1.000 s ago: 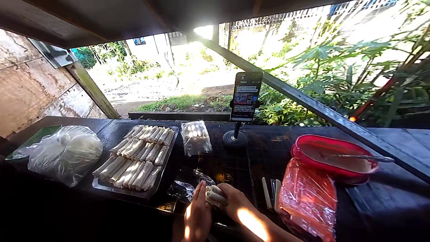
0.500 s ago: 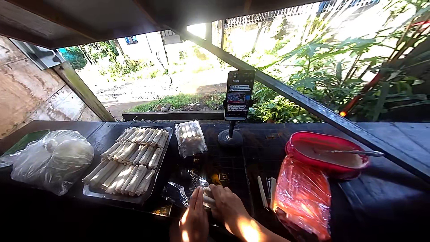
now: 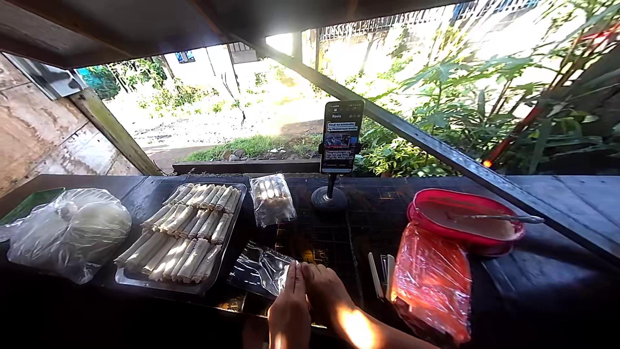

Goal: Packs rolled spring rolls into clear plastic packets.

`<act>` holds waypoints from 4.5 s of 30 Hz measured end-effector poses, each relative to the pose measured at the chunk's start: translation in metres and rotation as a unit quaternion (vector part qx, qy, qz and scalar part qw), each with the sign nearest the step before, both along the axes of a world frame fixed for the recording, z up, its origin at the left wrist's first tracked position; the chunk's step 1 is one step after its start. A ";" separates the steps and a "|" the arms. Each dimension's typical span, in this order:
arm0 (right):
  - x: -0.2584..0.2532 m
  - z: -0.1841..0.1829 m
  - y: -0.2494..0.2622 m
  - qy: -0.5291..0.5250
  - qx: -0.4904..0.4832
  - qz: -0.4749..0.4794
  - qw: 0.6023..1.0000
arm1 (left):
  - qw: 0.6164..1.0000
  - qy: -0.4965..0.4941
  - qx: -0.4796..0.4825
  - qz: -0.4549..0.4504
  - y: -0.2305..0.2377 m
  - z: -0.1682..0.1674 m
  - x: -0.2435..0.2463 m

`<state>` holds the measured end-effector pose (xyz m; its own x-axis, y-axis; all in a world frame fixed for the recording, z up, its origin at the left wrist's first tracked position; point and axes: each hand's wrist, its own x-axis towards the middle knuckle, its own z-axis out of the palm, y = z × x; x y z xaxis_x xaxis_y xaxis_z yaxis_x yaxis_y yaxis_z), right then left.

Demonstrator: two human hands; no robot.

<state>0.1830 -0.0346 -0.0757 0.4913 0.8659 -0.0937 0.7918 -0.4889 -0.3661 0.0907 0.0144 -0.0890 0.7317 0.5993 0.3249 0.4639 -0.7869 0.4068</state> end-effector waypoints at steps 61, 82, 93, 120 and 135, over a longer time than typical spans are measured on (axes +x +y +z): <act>-0.021 -0.028 0.005 0.564 0.362 -0.195 0.716 | 0.977 -0.144 -0.102 -0.120 0.026 -0.024 -0.024; 0.017 -0.026 -0.002 0.376 0.186 -0.118 0.900 | 0.943 -0.157 -0.165 -0.241 0.013 -0.035 -0.012; 0.025 -0.039 -0.040 0.185 0.211 -0.058 0.958 | 0.964 -0.029 -0.252 0.085 0.100 0.003 -0.032; 0.029 -0.087 -0.035 0.041 0.417 0.078 0.905 | 0.925 0.090 -0.359 0.083 0.128 0.013 -0.012; 0.018 -0.061 -0.022 -0.035 0.267 -0.047 0.962 | 0.925 0.141 -0.353 -0.027 0.137 0.002 0.029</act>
<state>0.2006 -0.0571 -0.1369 0.5589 0.7329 0.3879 0.7850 -0.3170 -0.5322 0.1196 0.1514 -0.0871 0.7624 0.5496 -0.3417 0.5980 -0.3967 0.6964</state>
